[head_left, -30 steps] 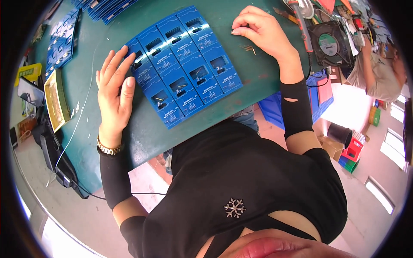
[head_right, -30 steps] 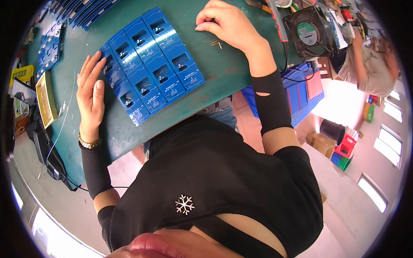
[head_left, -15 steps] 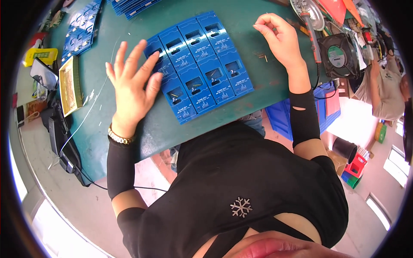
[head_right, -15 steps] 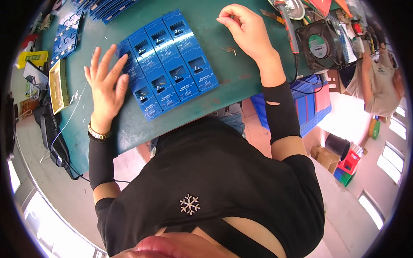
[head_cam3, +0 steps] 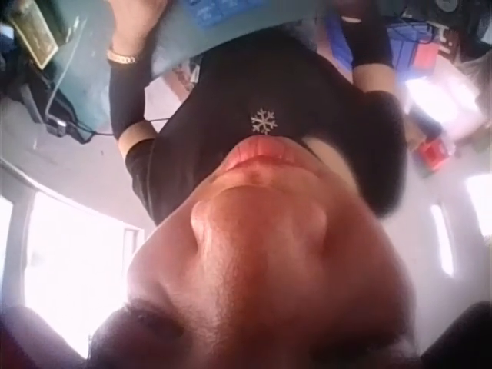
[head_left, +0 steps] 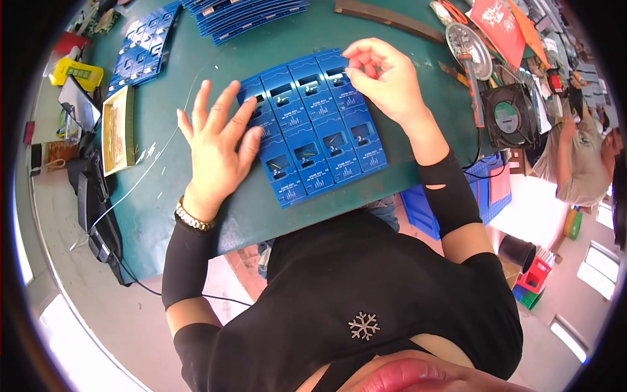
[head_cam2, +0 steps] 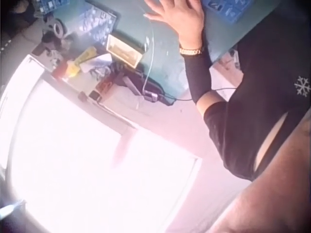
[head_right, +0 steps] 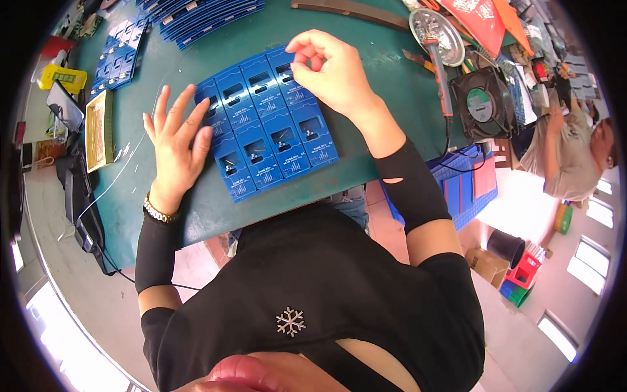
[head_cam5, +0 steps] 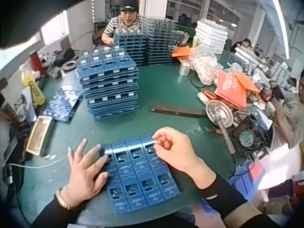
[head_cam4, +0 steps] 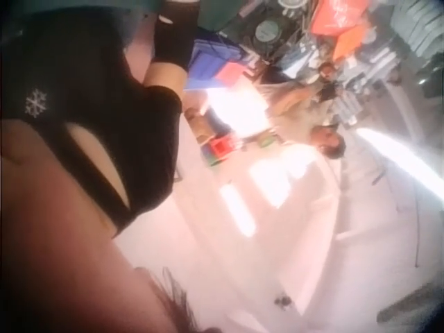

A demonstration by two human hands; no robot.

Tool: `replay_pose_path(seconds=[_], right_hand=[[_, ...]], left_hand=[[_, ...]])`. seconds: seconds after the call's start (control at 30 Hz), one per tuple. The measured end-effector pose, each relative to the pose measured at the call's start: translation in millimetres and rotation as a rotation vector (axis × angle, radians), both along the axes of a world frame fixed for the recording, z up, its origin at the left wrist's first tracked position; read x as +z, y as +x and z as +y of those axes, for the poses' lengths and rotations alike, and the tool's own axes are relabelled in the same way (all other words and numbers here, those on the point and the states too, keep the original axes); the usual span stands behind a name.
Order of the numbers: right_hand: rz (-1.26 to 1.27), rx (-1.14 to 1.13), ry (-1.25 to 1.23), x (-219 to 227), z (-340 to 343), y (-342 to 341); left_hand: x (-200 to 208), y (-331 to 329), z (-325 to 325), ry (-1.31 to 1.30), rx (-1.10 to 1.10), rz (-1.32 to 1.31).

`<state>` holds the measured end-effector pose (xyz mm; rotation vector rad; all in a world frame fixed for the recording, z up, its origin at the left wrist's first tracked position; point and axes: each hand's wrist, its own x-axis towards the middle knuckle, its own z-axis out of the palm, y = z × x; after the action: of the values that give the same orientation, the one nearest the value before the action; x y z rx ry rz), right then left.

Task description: The person assembles electronic components by placing pins into blue plastic modules and cutting small white plastic strips with scissors.

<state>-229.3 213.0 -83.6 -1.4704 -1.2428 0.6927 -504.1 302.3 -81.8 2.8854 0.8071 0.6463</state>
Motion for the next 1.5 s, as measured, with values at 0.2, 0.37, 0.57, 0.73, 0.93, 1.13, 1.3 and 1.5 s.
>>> replay_pose_path(seconds=[0.2, 0.37, 0.57, 0.73, 0.93, 1.13, 1.3, 1.5], right_hand=[[-0.005, -0.047, -0.048, -6.0, 2.6, -2.9], [-0.068, -0.042, -0.06, -5.1, 4.9, -2.7], [-0.26, -0.002, -0.071, 5.0, 4.4, -8.9], [-0.452, 0.049, 0.071, 1.9, 5.5, -10.6], [-0.325, -0.011, 0.115, -9.0, 2.0, -7.5], [-0.386, -0.066, 0.153, -10.2, 1.2, -12.3], [-0.441, -0.074, 0.153, -7.9, 1.2, -14.0], [-0.399, -0.061, 0.149, -9.7, 2.2, -13.4]], left_hand=[[-2.3, 1.8, -0.2, -0.01, 0.015, 0.028], [0.6, -2.3, 4.1, -0.042, 0.024, 0.058], [0.8, -3.6, 4.7, -0.018, -0.003, 0.046], [2.8, -8.3, 10.6, -0.133, -0.072, 0.043], [-0.8, -9.5, 15.0, -0.235, -0.096, -0.064], [-10.5, -3.1, 18.3, -0.227, -0.044, -0.274], [-15.7, 2.7, 23.4, -0.22, 0.005, -0.346], [-15.1, 7.0, 22.4, -0.195, 0.029, -0.315]])
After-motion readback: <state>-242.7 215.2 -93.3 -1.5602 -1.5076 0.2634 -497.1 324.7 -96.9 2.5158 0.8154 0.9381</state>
